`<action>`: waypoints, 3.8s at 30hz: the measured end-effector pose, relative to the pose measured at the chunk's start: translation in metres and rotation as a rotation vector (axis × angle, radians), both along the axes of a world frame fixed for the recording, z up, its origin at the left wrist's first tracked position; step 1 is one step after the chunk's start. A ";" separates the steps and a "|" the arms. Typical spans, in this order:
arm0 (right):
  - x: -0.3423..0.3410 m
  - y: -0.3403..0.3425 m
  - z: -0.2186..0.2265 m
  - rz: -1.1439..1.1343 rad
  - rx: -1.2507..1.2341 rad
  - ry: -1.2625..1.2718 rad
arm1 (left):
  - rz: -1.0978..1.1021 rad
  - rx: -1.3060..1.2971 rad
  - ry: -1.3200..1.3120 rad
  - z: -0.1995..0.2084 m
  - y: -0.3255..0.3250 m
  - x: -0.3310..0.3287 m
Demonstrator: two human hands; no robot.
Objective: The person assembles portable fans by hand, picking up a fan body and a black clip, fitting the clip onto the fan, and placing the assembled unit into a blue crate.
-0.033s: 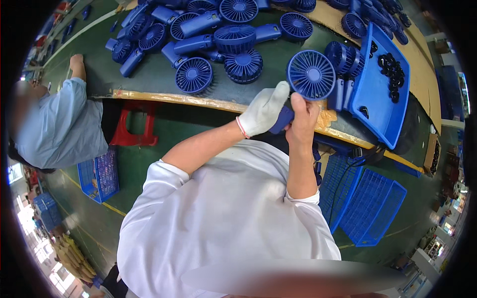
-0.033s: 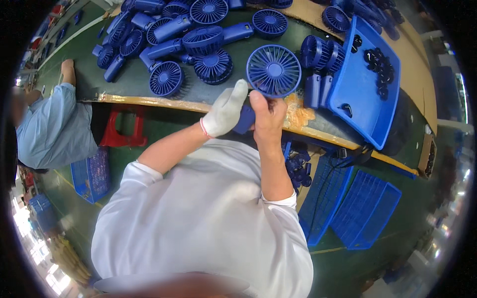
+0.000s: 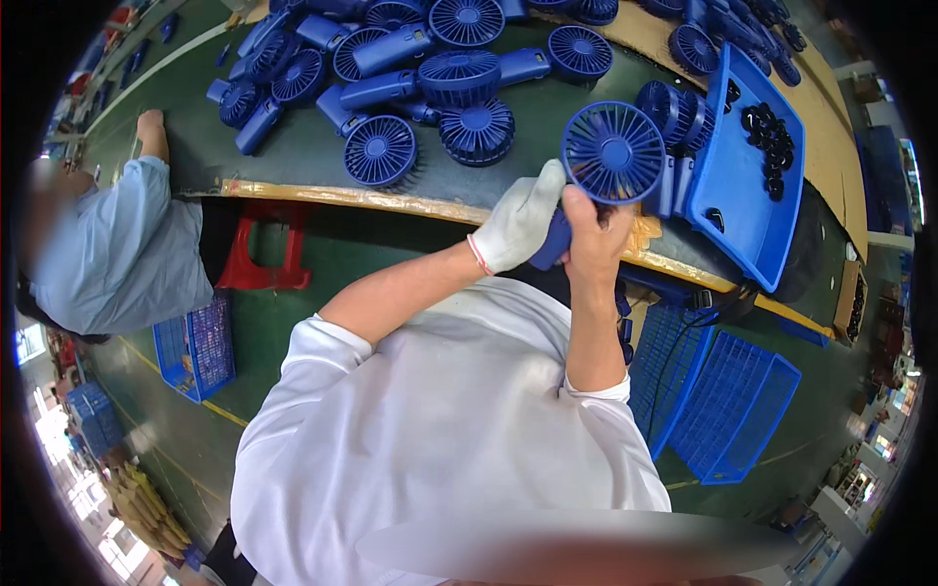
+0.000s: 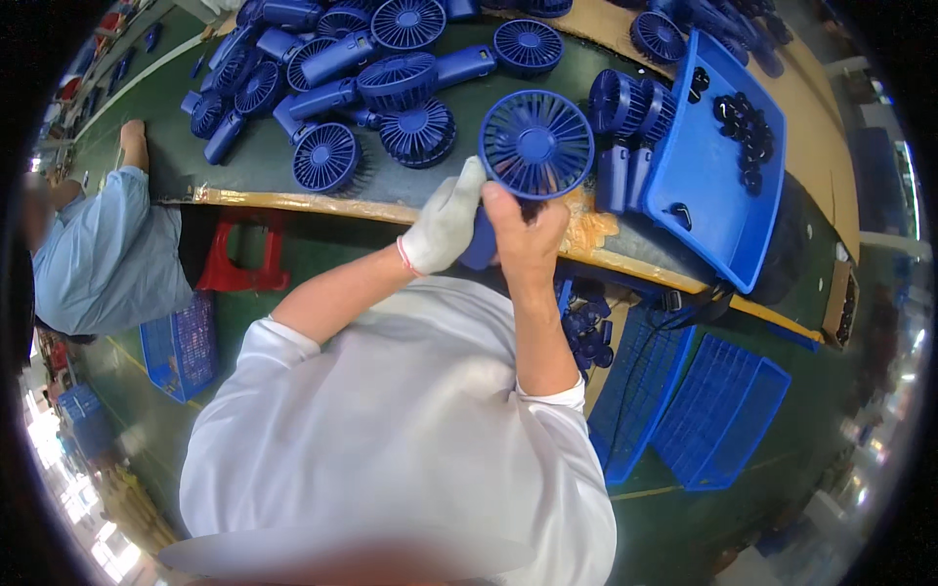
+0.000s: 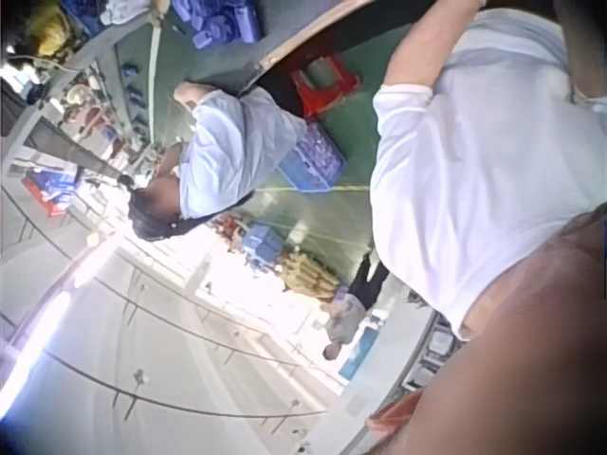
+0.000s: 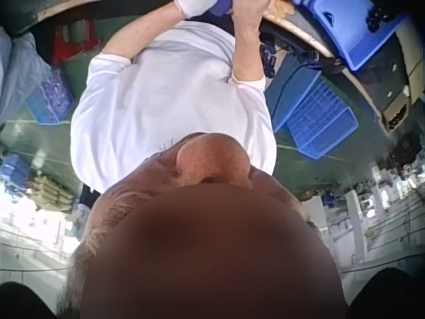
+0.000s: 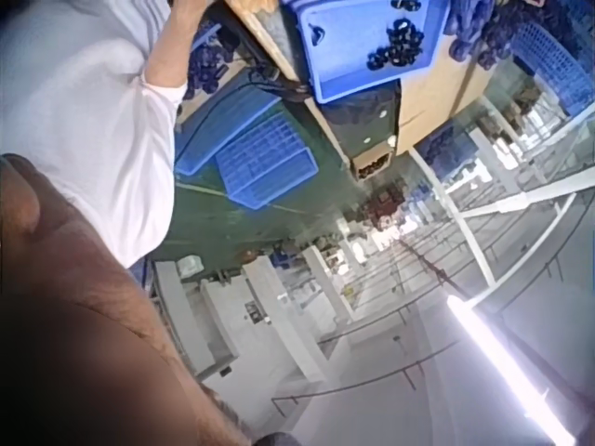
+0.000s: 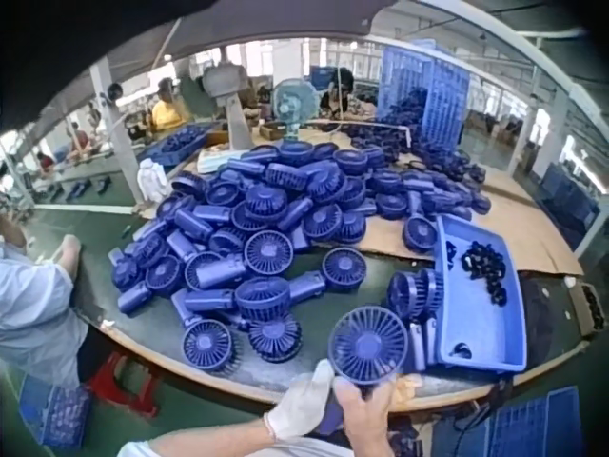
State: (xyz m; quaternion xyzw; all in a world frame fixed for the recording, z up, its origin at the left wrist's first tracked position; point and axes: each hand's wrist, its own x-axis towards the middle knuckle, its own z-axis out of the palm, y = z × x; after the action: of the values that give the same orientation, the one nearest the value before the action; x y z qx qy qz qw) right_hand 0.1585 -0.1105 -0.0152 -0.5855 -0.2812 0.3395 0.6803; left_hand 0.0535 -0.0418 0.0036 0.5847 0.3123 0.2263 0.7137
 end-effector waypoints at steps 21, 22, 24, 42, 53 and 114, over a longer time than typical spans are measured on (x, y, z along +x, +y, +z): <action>0.082 0.017 0.026 -0.393 -0.445 -1.409 | -0.351 1.412 1.193 0.023 0.174 0.101; 0.094 0.006 0.029 -0.448 -0.325 -1.402 | -0.268 1.361 1.118 0.019 0.178 0.102; 0.121 -0.021 0.045 -0.436 -0.450 -1.321 | -0.106 1.210 0.952 0.024 0.180 0.109; 0.267 -0.044 0.038 0.297 -0.819 -1.229 | -0.258 1.670 0.271 -0.012 0.029 -0.018; 0.121 -0.076 0.018 -0.230 0.086 -0.216 | -0.263 1.484 0.393 -0.013 0.020 -0.025; 0.065 0.019 0.017 -0.253 -0.168 -1.441 | 0.127 0.218 -0.158 -0.030 -0.014 -0.016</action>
State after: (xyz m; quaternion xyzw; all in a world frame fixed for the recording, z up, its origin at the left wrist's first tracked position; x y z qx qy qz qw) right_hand 0.2233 -0.0911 0.0016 -0.7415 -0.5618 -0.1902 0.3137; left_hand 0.0374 -0.0562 -0.0260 0.6181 0.2650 0.3489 0.6526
